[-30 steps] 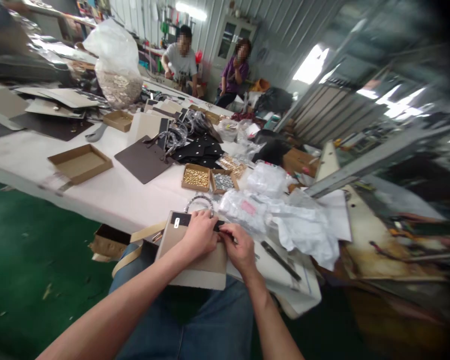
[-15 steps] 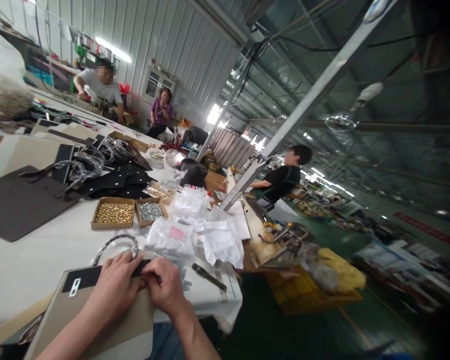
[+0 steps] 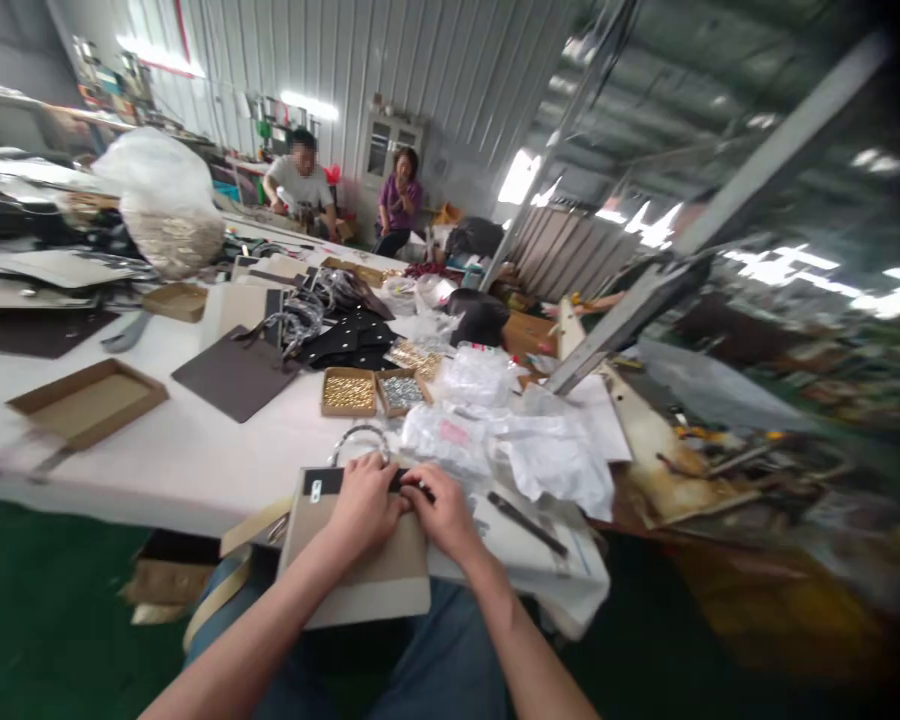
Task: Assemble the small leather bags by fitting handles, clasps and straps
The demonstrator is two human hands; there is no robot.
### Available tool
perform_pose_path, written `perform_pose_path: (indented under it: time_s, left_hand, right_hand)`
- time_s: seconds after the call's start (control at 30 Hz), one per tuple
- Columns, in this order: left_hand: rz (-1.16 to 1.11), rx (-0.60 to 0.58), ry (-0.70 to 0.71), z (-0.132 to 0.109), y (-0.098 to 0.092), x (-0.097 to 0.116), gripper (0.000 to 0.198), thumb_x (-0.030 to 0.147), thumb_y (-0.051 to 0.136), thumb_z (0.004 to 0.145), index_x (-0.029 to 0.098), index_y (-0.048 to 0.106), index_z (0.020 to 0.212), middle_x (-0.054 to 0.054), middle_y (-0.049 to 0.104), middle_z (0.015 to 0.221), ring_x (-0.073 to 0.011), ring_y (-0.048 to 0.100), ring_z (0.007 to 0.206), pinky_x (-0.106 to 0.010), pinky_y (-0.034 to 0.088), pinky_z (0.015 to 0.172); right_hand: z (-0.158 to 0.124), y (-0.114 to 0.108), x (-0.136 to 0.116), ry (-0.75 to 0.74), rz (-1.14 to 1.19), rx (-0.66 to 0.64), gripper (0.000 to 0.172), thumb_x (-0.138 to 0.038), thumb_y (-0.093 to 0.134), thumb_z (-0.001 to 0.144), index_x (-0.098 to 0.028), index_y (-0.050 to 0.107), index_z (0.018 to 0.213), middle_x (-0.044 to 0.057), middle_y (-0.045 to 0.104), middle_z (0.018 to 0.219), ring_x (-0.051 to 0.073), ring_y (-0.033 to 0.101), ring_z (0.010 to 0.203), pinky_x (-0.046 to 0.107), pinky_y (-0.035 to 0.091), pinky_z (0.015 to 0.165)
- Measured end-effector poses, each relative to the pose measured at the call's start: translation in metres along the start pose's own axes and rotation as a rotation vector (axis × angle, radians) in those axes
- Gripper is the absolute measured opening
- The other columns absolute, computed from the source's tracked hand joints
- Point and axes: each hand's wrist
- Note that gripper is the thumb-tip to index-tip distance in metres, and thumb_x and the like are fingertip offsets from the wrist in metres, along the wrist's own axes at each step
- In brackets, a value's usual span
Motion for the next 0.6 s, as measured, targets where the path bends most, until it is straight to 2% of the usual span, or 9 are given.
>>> perform_pose_path:
  time_s: [0.17, 0.33, 0.47, 0.6]
  left_hand:
    - [0.024, 0.007, 0.0, -0.0014, -0.0023, -0.0013, 0.03, 0.04, 0.08, 0.095, 0.023, 0.076, 0.12, -0.015, 0.072, 0.126, -0.0378, 0.063, 0.125, -0.05, 0.045, 0.109]
    - [0.014, 0.018, -0.002, -0.0031, -0.0028, -0.0008, 0.032, 0.04, 0.08, 0.095, 0.023, 0.075, 0.122, -0.015, 0.07, 0.128, -0.0377, 0.062, 0.127, -0.051, 0.044, 0.112]
    - [0.004, 0.009, -0.013, -0.0026, -0.0038, -0.0009, 0.027, 0.039, 0.078, 0.096, 0.024, 0.074, 0.117, -0.015, 0.07, 0.125, -0.0377, 0.062, 0.126, -0.051, 0.045, 0.11]
    - [0.001, 0.0, -0.016, -0.0037, -0.0053, -0.001, 0.029, 0.04, 0.078, 0.097, 0.023, 0.074, 0.12, -0.017, 0.07, 0.128, -0.039, 0.062, 0.127, -0.052, 0.046, 0.111]
  right_hand:
    - [0.0086, 0.0009, 0.0053, 0.001, -0.023, -0.068, 0.012, -0.028, 0.068, 0.11, -0.029, 0.079, 0.111, 0.007, 0.077, 0.111, 0.029, 0.073, 0.108, 0.042, 0.058, 0.096]
    - [0.0099, 0.0006, 0.0045, 0.014, -0.037, -0.069, 0.017, -0.027, 0.068, 0.11, -0.03, 0.079, 0.123, 0.007, 0.077, 0.121, 0.029, 0.073, 0.113, 0.043, 0.059, 0.099]
    - [0.0079, 0.0032, 0.0042, 0.013, -0.026, -0.052, 0.012, -0.032, 0.067, 0.111, -0.028, 0.078, 0.116, 0.009, 0.076, 0.12, 0.031, 0.072, 0.113, 0.044, 0.06, 0.098]
    - [0.005, 0.006, 0.0056, 0.034, -0.023, -0.024, 0.017, -0.039, 0.066, 0.112, -0.029, 0.079, 0.115, 0.011, 0.076, 0.122, 0.032, 0.072, 0.115, 0.046, 0.062, 0.097]
Point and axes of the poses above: each hand's wrist, its own z-axis towards the middle knuckle, its own y-axis out of the palm, x = y × z
